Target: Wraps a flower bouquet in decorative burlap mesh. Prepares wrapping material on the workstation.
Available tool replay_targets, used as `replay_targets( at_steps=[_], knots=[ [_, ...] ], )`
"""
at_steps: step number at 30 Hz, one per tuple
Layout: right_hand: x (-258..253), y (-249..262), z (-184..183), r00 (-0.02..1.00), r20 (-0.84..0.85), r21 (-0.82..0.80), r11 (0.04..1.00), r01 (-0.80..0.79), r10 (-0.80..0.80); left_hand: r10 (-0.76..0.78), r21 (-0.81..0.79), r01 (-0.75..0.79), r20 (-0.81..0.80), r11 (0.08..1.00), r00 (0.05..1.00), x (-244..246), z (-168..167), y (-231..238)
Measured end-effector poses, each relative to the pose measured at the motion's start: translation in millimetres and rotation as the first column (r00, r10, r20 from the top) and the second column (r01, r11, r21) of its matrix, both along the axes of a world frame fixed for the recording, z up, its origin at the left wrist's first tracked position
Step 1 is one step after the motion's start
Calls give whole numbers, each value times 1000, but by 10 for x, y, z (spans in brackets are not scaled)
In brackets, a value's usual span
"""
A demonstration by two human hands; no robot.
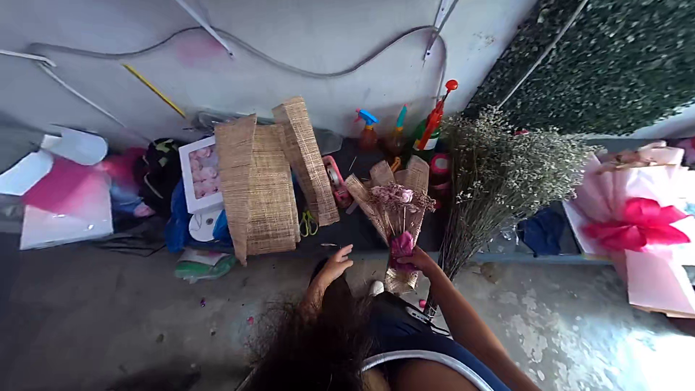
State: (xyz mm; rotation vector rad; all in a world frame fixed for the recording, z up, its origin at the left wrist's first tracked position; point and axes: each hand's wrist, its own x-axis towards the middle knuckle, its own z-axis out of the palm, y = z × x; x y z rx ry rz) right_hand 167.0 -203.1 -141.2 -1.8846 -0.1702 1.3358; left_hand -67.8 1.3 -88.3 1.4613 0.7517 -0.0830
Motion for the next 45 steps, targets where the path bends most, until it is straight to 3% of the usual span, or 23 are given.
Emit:
replay_targets(
  at_steps=[3, 5, 8, 10, 12, 15, 18, 20, 22, 25, 29, 31, 34, 39, 43, 45],
  knots=[
    [32, -34, -137, 995, -98, -77, 997, 2, -10, 154, 54, -153, -6, 987, 988, -234, 45, 280],
    [38, -39, -72, 998, 19, -220, 974, -47, 52, 196, 63, -194, -41, 979, 980, -351, 78, 572],
    [-35, 117, 375, 905, 229, -584, 795, -166, 357, 250, 70, -244, -88, 967, 964, -441, 100, 1032],
    [-236, 485, 864, 837, 276, -670, 719, -185, 473, 261, 71, -255, -81, 964, 962, -449, 169, 1238],
    [-475, 1052, 1159, 795, 330, -514, 803, -300, 509, 239, 32, -237, -70, 971, 969, -434, 254, 1332],
    [-785, 2195, 1102, 820, 473, -91, 944, -317, 321, 144, -54, -145, -35, 988, 989, -379, 314, 1344],
    [-853, 3313, 890, 787, 608, -53, 994, -96, 109, -70, -96, 71, 13, 993, 997, -381, 299, 1324],
    [-769, 3843, 705, 736, 669, -144, 990, -13, 107, -210, -112, 212, 35, 971, 977, -423, 354, 1403],
    [-684, 4115, 599, 719, 689, -173, 984, 37, 94, -252, -116, 255, 41, 960, 967, -473, 439, 1585],
    [-651, 4103, 802, 754, 647, 67, 993, 95, -116, -34, -61, 37, 54, 997, 998, -494, 488, 1955],
    [-814, 3643, 1074, 851, 379, 423, 886, 191, -364, 302, -34, -301, 137, 953, 943, -343, 528, 2398],
    [-951, 3450, 1189, 865, 290, 478, 845, 239, -409, 305, -90, -295, 134, 951, 943, -191, 657, 2606],
    [-1165, 3348, 1295, 835, 246, 479, 811, 337, -493, 182, -119, -156, 264, 981, 947, -8, 733, 2772],
    [-1403, 3446, 1464, 819, 90, 574, 702, 422, -567, 141, 170, -170, 172, 971, 975, -30, 926, 2822],
    [-1413, 3554, 1612, 896, -40, 582, 719, 380, -442, 177, 240, -231, 226, 943, 958, -281, 1048, 2897],
    [-1492, 3666, 1579, 877, -33, 572, 710, 410, -480, 114, 308, -186, 236, 933, 965, -398, 1140, 2879]
  ],
)
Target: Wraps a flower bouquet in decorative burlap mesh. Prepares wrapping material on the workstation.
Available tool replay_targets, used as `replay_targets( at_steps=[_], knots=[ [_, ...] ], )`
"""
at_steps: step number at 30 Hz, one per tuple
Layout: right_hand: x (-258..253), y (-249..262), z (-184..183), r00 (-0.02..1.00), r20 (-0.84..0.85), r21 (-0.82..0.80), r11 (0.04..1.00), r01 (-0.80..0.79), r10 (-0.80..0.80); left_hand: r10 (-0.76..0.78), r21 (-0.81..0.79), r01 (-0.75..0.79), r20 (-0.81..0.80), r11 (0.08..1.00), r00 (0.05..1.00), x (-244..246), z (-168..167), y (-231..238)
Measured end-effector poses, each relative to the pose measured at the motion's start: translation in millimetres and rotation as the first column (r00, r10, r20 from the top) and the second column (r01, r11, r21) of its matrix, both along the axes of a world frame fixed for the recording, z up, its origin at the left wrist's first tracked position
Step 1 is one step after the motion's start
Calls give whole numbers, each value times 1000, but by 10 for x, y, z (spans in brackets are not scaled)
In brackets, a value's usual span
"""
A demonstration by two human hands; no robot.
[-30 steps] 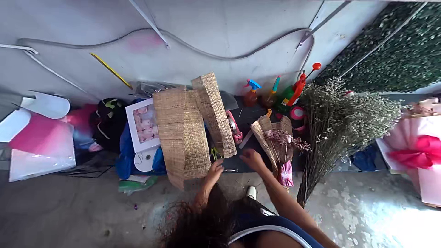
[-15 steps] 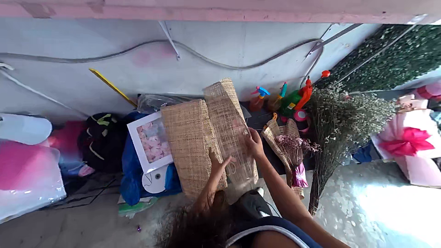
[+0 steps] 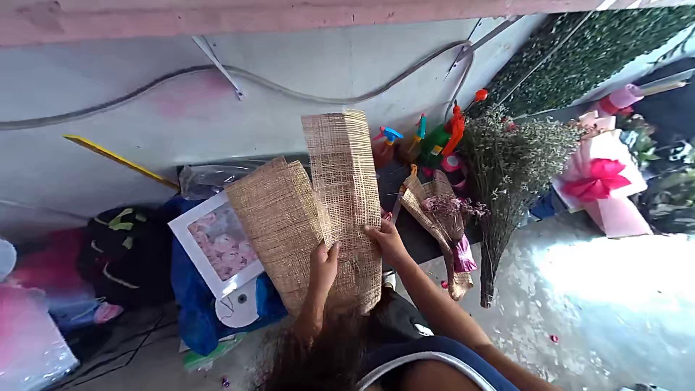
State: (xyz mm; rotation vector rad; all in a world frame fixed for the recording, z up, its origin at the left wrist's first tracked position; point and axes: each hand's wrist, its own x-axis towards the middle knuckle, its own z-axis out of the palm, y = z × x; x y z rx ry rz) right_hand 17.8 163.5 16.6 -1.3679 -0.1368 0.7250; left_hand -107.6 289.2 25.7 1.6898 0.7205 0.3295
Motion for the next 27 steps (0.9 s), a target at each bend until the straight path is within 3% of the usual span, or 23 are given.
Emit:
replay_targets(
  at_steps=[3, 5, 8, 10, 13, 15, 20, 23, 27],
  knots=[
    [-228, 305, 41, 992, -73, -13, 995, 104, -105, -44, 75, 46, -29, 996, 999, -117, 207, -80],
    [-398, 457, 107, 976, -186, 8, 993, 119, -116, -78, 95, 80, -27, 992, 997, -194, 153, -76],
    [-532, 574, 220, 932, -357, 51, 995, 91, -67, 8, 164, 13, -128, 986, 992, -291, 115, 12],
    [-552, 588, 221, 924, -376, 139, 990, -11, 63, 66, 143, -40, -186, 989, 980, -387, 147, 103],
    [-372, 555, 43, 894, -280, 321, 912, -257, 350, 142, 85, -131, -138, 988, 980, -572, 72, 291],
    [-201, 601, 16, 877, -216, 335, 876, -346, 429, 123, 55, -117, -122, 992, 985, -706, 59, 432],
    [17, 968, -142, 909, -108, 189, 906, -379, 402, 80, -79, -83, -30, 993, 996, -944, -265, 645],
    [37, 1238, -333, 966, -74, 70, 967, -243, 248, 79, -73, -91, -157, 993, 984, -1065, -563, 768],
    [366, 1279, -297, 938, 270, 6, 974, -228, 218, 59, -62, -79, -269, 995, 961, -1309, -702, 847]
  ],
)
